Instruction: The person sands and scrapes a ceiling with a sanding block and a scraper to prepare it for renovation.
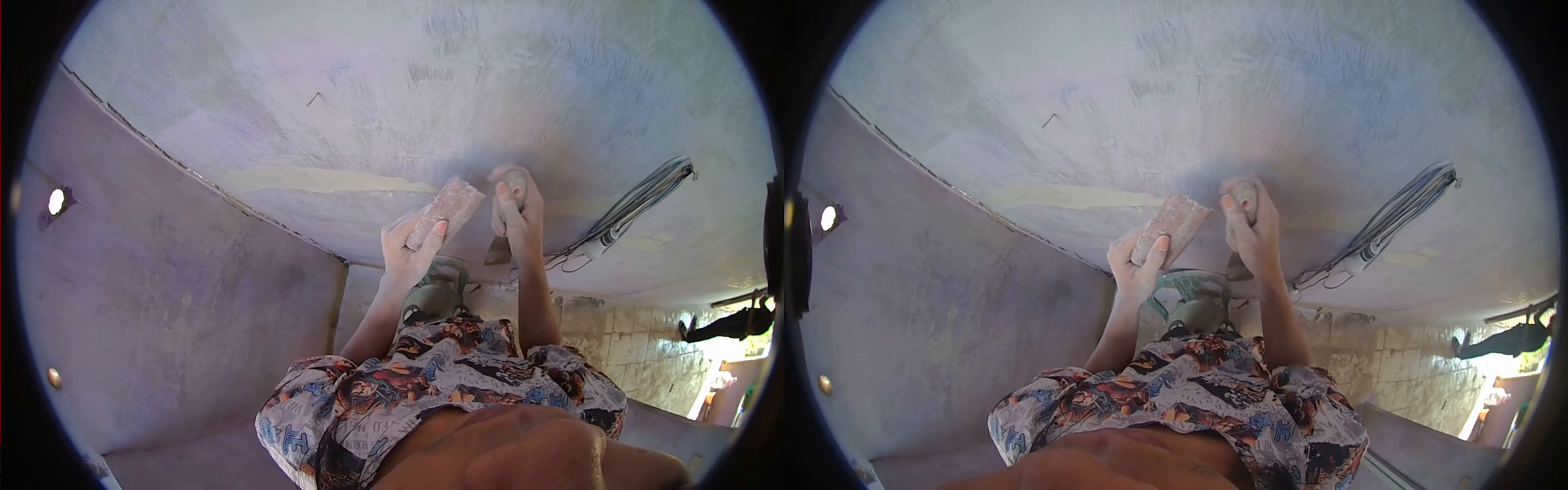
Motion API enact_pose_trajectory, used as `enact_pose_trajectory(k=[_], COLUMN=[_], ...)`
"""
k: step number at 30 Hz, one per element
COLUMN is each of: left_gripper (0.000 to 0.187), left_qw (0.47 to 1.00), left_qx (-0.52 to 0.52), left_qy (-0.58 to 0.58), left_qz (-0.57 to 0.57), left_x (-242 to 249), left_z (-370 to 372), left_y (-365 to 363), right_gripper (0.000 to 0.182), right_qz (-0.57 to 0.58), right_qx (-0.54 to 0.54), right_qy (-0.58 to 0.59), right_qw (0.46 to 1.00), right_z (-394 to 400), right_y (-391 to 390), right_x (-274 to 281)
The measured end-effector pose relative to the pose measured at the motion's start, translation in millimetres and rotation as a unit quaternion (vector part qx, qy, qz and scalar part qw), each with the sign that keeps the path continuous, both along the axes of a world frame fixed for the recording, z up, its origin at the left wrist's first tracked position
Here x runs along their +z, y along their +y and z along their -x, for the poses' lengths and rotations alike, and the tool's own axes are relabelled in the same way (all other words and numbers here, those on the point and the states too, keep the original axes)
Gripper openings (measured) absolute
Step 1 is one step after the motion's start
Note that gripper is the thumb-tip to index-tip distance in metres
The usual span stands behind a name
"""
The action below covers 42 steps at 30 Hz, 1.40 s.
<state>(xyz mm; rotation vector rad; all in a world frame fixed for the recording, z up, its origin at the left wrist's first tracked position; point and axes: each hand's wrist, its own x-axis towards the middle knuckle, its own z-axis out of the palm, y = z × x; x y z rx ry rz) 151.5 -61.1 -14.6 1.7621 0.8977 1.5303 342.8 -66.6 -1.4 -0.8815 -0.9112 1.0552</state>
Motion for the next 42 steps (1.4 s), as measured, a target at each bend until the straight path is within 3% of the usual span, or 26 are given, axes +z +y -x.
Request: enact_pose_trajectory(k=[3, 7, 9, 10, 12, 16, 19, 21, 25, 27, 31, 33, 36, 40, 42], left_gripper=[0.024, 0.032, 0.04, 0.04, 0.043, 0.038, 0.034, 0.03, 0.029, 0.03, 0.033, 0.035, 0.035, 0.032, 0.031], left_qw=[0.999, 0.994, 0.973, 0.972, 0.944, 0.921, 0.948, 0.971, 0.974, 0.987, 0.991, 0.99, 0.981, 0.975, 0.974], left_qx=[-0.032, -0.088, -0.185, -0.186, -0.256, -0.32, -0.254, -0.168, -0.163, -0.131, -0.122, -0.085, -0.003, 0.034, 0.03], left_qy=[0.037, 0.007, -0.141, -0.142, -0.177, -0.151, -0.093, -0.046, -0.075, -0.009, 0.019, 0.112, 0.157, 0.189, 0.202], left_qz=[-0.021, -0.06, 0.006, 0.006, 0.112, 0.164, 0.167, 0.164, 0.139, 0.091, 0.042, -0.03, -0.117, -0.108, -0.094], left_x=[16, 13, 12, 11, 8, -9, 3, -2, 10, 13, 15, 28, 42, 51, 46], left_z=[-4, 1, -8, -10, -13, 0, 5, 12, 18, 23, 33, 38, 33, 35, 43], left_y=[6, 26, 26, 24, 19, 32, 28, 29, 27, 27, 33, 33, 22, 14, 17], right_gripper=[0.012, 0.014, 0.017, 0.017, 0.019, 0.019, 0.024, 0.031, 0.038, 0.04, 0.038, 0.032, 0.03, 0.03, 0.027], right_qz=[-0.019, -0.027, -0.071, -0.071, -0.119, -0.149, -0.142, -0.122, -0.048, -0.003, -0.009, -0.069, -0.113, -0.124, -0.111], right_qx=[0.091, 0.081, -0.001, -0.002, -0.046, -0.064, -0.06, 0.007, 0.065, 0.069, 0.084, -0.053, -0.109, -0.106, -0.055], right_qy=[-0.074, -0.04, -0.017, -0.018, -0.049, -0.093, -0.131, -0.133, -0.029, 0.036, 0.034, -0.145, -0.186, -0.18, -0.094], right_qw=[0.993, 0.996, 0.997, 0.997, 0.991, 0.982, 0.979, 0.984, 0.996, 0.997, 0.996, 0.986, 0.97, 0.97, 0.988], right_z=[0, 4, 10, 11, 11, 10, 13, 18, 33, 32, 36, 44, 58, 67, 71], right_y=[12, 21, 23, 24, 28, 28, 24, 24, 29, 31, 34, 41, 42, 49, 53], right_x=[0, -5, 0, 0, -3, -2, 2, 4, -11, -20, -16, -18, -12, -22, -30])
